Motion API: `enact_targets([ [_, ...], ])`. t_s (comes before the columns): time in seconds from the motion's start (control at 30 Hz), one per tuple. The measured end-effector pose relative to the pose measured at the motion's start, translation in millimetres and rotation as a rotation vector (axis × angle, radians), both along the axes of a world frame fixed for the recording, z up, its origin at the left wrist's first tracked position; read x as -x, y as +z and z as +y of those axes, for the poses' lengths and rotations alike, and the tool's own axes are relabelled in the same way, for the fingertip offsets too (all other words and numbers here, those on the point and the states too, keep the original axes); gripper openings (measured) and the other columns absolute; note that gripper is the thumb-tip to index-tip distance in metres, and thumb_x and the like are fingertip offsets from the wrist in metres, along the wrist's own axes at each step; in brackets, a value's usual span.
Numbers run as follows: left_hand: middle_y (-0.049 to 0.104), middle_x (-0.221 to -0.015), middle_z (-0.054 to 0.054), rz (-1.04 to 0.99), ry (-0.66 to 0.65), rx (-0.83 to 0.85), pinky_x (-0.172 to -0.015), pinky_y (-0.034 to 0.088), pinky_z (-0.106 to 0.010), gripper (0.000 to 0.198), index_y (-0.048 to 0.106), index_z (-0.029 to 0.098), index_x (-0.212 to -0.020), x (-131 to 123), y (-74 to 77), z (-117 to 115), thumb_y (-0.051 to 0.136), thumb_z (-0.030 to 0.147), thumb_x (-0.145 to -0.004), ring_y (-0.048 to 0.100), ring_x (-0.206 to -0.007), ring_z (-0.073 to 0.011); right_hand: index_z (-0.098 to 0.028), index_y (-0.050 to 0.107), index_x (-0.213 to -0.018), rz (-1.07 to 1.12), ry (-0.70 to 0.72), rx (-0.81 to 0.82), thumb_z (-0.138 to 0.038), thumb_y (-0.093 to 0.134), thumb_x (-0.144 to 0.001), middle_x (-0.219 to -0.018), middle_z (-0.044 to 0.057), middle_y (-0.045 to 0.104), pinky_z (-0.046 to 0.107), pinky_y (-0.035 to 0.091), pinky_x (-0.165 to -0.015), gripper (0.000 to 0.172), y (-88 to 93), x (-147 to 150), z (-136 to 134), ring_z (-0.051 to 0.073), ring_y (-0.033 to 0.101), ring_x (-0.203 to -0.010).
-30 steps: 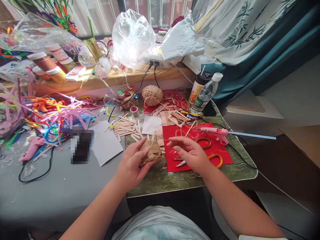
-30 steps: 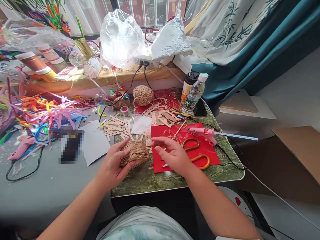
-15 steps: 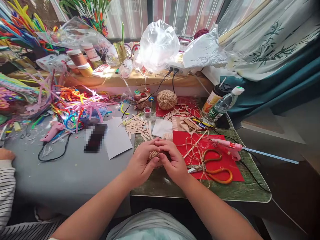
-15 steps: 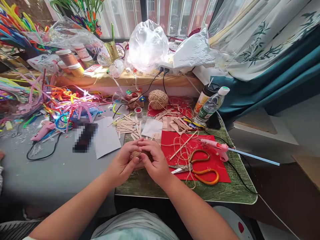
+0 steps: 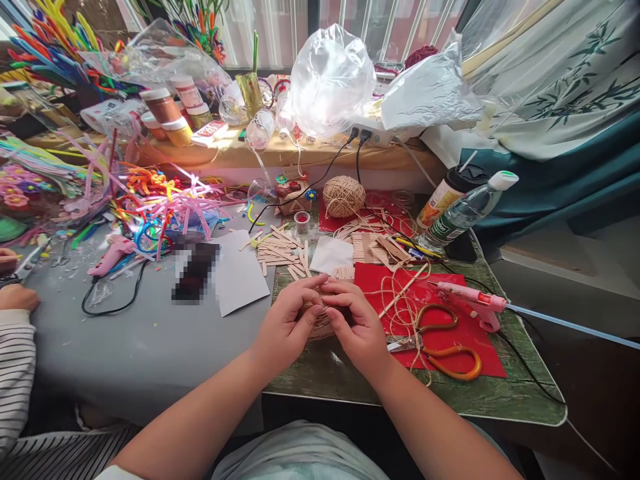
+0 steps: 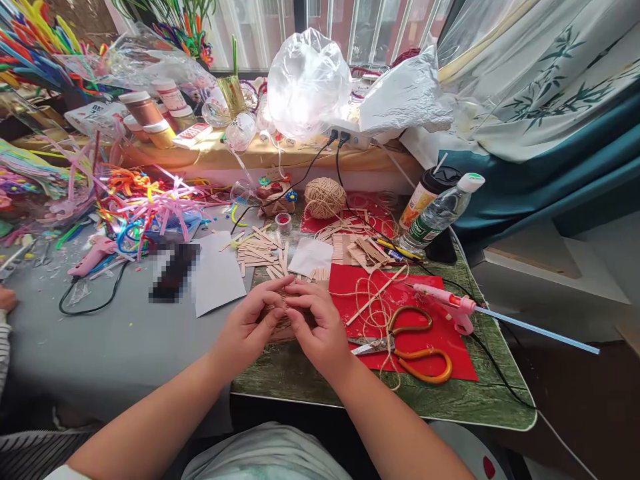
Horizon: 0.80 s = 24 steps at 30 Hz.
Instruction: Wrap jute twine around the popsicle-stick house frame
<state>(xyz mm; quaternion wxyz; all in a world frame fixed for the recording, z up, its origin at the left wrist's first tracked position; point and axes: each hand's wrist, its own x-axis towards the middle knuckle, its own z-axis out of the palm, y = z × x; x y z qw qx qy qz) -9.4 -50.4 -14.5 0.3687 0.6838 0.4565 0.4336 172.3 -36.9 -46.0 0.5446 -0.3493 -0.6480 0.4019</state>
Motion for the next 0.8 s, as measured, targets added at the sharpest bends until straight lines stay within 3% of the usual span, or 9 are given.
enact_targets([
  [0.2, 0.076, -0.132, -0.011, -0.331, 0.073, 0.131, -0.118, 0.049, -0.053, 0.025, 0.061, 0.023, -0.098, 7.0, -7.8, 3.6, 0.049, 0.042, -0.110, 0.066, -0.132, -0.0281, -0.034, 0.074, -0.119, -0.029, 0.007, 0.003, -0.031, 0.067, -0.103, -0.134, 0.007, 0.072, 0.060, 0.046, -0.123, 0.017, -0.7, -1.2, 0.1, 0.029, 0.061, -0.137],
  [0.33, 0.079, -0.110, -0.010, -0.345, 0.232, 0.112, -0.110, 0.054, -0.048, 0.038, 0.067, 0.021, -0.095, 21.1, -15.6, 12.8, 0.043, 0.046, -0.112, 0.072, -0.115, -0.0262, -0.035, 0.074, -0.120, -0.033, 0.020, -0.013, -0.030, 0.067, -0.103, -0.134, 0.006, 0.073, 0.060, 0.044, -0.124, 0.019, 0.1, -1.3, -0.3, 0.030, 0.061, -0.137],
  [0.43, 0.073, -0.129, -0.012, -0.312, 0.253, 0.087, -0.112, 0.053, -0.048, 0.025, 0.066, 0.022, -0.116, 31.7, -13.0, 13.8, 0.063, 0.044, -0.104, 0.069, -0.124, -0.0274, -0.034, 0.073, -0.122, -0.039, 0.016, -0.027, -0.029, 0.065, -0.104, -0.135, 0.007, 0.073, 0.061, 0.043, -0.124, 0.020, -0.6, -2.4, -1.4, 0.030, 0.061, -0.138],
  [0.53, 0.057, -0.155, -0.014, -0.119, 0.073, -0.008, -0.120, 0.046, -0.055, 0.049, 0.054, 0.028, -0.142, 33.9, -2.6, 6.0, 0.072, 0.039, -0.098, 0.056, -0.144, -0.0320, -0.035, 0.072, -0.123, -0.069, 0.021, -0.025, -0.030, 0.065, -0.104, -0.137, 0.007, 0.073, 0.062, 0.042, -0.124, 0.021, -2.5, -3.7, -1.9, 0.031, 0.061, -0.138],
  [0.63, 0.049, -0.162, -0.015, 0.222, -0.105, -0.157, -0.126, 0.038, -0.060, 0.071, 0.047, 0.032, -0.153, 27.0, 3.6, -1.9, 0.080, 0.041, -0.091, 0.044, -0.153, -0.0373, -0.037, 0.070, -0.126, -0.071, 0.027, -0.018, -0.032, 0.066, -0.104, -0.138, 0.006, 0.072, 0.062, 0.043, -0.124, 0.024, -4.2, -3.7, -1.3, 0.031, 0.060, -0.139],
  [0.7, 0.048, -0.164, -0.014, 0.360, -0.139, -0.209, -0.125, 0.040, -0.059, 0.079, 0.041, 0.034, -0.159, 20.9, 1.2, -3.1, 0.081, 0.038, -0.090, 0.046, -0.152, -0.0371, -0.037, 0.069, -0.127, -0.034, 0.038, -0.004, -0.034, 0.066, -0.104, -0.139, 0.006, 0.071, 0.061, 0.045, -0.123, 0.024, -2.9, -3.7, -1.5, 0.031, 0.061, -0.139],
  [0.8, 0.051, -0.162, -0.013, 0.428, -0.129, -0.250, -0.121, 0.045, -0.057, 0.073, 0.038, 0.035, -0.161, 15.6, -7.6, -1.0, 0.072, 0.031, -0.097, 0.051, -0.147, -0.0349, -0.034, 0.071, -0.124, 0.024, -0.007, 0.031, -0.035, 0.060, -0.107, -0.140, 0.007, 0.069, 0.058, 0.046, -0.122, 0.020, 4.7, -8.3, -4.7, 0.030, 0.061, -0.138],
])
